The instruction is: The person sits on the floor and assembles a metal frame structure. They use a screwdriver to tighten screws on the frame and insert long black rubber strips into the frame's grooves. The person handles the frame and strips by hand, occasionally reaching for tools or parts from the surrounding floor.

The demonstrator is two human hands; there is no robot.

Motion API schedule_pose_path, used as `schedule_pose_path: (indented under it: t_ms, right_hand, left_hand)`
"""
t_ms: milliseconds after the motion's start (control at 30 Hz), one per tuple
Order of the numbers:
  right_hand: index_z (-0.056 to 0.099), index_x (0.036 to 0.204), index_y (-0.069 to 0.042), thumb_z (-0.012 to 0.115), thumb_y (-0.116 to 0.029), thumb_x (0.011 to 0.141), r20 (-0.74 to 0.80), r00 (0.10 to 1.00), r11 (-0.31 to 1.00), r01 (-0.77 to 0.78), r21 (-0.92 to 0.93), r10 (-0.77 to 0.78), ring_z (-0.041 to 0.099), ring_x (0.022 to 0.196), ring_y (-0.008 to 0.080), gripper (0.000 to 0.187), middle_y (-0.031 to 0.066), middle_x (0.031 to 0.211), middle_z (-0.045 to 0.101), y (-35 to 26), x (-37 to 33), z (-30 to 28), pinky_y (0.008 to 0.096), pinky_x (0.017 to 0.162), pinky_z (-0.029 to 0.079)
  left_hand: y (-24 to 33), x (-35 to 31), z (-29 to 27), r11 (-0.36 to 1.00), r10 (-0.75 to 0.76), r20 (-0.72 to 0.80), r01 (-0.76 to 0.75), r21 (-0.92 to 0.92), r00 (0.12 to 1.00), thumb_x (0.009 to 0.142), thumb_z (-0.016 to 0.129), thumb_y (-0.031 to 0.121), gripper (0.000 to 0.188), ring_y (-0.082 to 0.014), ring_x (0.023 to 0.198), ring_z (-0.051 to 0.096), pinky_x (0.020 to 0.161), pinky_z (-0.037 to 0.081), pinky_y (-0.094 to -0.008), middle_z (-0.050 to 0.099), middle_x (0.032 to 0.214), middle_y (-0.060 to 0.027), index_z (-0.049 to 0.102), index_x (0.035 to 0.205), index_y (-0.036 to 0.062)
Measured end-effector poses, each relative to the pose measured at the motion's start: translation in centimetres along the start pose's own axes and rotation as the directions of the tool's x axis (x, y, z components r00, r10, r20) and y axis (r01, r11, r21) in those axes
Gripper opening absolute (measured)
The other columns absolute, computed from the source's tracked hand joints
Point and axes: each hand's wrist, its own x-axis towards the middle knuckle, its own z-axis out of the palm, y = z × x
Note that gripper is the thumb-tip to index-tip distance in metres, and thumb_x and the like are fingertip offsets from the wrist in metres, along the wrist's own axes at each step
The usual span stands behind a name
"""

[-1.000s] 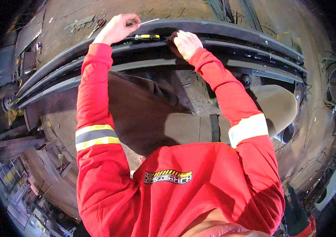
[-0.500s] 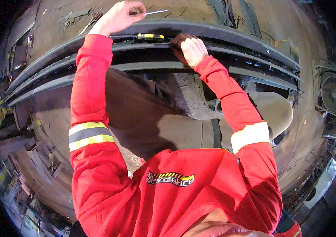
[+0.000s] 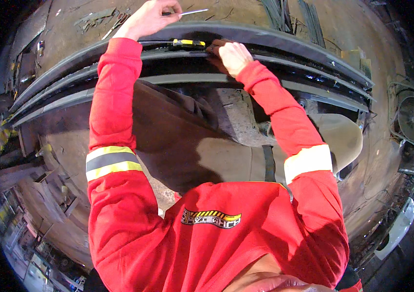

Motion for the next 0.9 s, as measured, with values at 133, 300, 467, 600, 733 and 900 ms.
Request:
schedule_pose_path:
  t_ms: [133, 300, 467, 600, 733, 900]
  right_hand:
    - [0.061, 0.082, -0.002, 0.067, -0.012, 0.076, -0.273, 0.955, 0.989, 0.135, 0.058, -0.114, 0.059, 0.081, 0.0301, 0.013, 0.0107, 0.082, 0.060, 2.0, -3.1, -2.1, 0.0375, 0.072, 0.050]
    - [0.059, 0.077, -0.003, 0.068, -0.009, 0.072, -0.353, 0.920, 0.980, 0.196, 0.034, -0.172, 0.058, 0.076, 0.0285, 0.011, 0.0092, 0.078, 0.058, 1.8, -3.0, -1.5, 0.0370, 0.067, 0.048]
    - [0.060, 0.080, -0.005, 0.068, -0.010, 0.072, -0.360, 0.924, 0.989, 0.148, 0.024, -0.129, 0.058, 0.077, 0.0268, 0.013, 0.0074, 0.081, 0.059, 1.0, -3.2, -2.1, 0.0372, 0.068, 0.047]
    - [0.062, 0.084, -0.006, 0.070, -0.013, 0.068, -0.328, 0.935, 0.987, 0.155, 0.035, -0.135, 0.057, 0.083, 0.0244, 0.018, 0.0068, 0.085, 0.059, 1.7, -3.0, -1.8, 0.0363, 0.070, 0.045]
    - [0.062, 0.088, -0.006, 0.069, -0.012, 0.073, -0.334, 0.928, 0.986, 0.167, -0.026, -0.166, 0.058, 0.080, 0.0248, 0.017, 0.0064, 0.085, 0.060, 2.1, -2.9, -0.8, 0.0348, 0.069, 0.045]
    - [0.063, 0.091, -0.007, 0.068, -0.011, 0.073, -0.353, 0.920, 0.985, 0.156, -0.066, -0.170, 0.059, 0.083, 0.0229, 0.019, 0.0054, 0.088, 0.061, 1.7, -2.7, -0.6, 0.0336, 0.071, 0.046]
  left_hand:
    - [-0.6, -0.9, -0.3, 0.998, -0.050, -0.009, 0.050, -0.026, 0.999, 0.087, 0.062, 0.022, 0.019, -0.0130, 0.073, 0.054, 0.074, 0.045, -0.0309, 0.063, 0.078, -0.0070, 0.061, 0.096, 0.0045]
    - [-0.7, -1.2, -0.2, 0.999, -0.040, -0.016, 0.039, -0.038, 0.999, 0.087, 0.062, 0.022, 0.019, -0.0125, 0.073, 0.054, 0.074, 0.045, -0.0304, 0.063, 0.078, -0.0069, 0.061, 0.096, 0.0056]
    - [0.3, -1.1, 0.0, 0.997, -0.066, -0.020, 0.067, 0.031, 0.998, 0.087, 0.061, 0.023, 0.020, -0.0150, 0.077, 0.057, 0.078, 0.046, -0.0315, 0.063, 0.081, -0.0076, 0.061, 0.097, 0.0060]
    - [1.2, -0.8, -0.2, 0.995, -0.094, 0.076, 0.095, -0.005, 0.993, 0.088, 0.060, 0.022, 0.019, -0.0184, 0.082, 0.061, 0.079, 0.047, -0.0330, 0.065, 0.085, -0.0093, 0.060, 0.098, 0.0061]
    - [1.2, -0.6, 1.1, 0.998, -0.035, 0.219, 0.045, -0.038, 0.975, 0.088, 0.060, 0.019, 0.018, -0.0215, 0.083, 0.062, 0.079, 0.047, -0.0349, 0.065, 0.086, -0.0104, 0.059, 0.100, 0.0066]
    - [2.4, 0.5, 1.2, 0.984, -0.016, 0.324, -0.042, 0.172, 0.946, 0.085, 0.061, 0.024, 0.018, -0.0284, 0.084, 0.062, 0.074, 0.047, -0.0386, 0.065, 0.087, -0.0122, 0.062, 0.095, 0.0095]
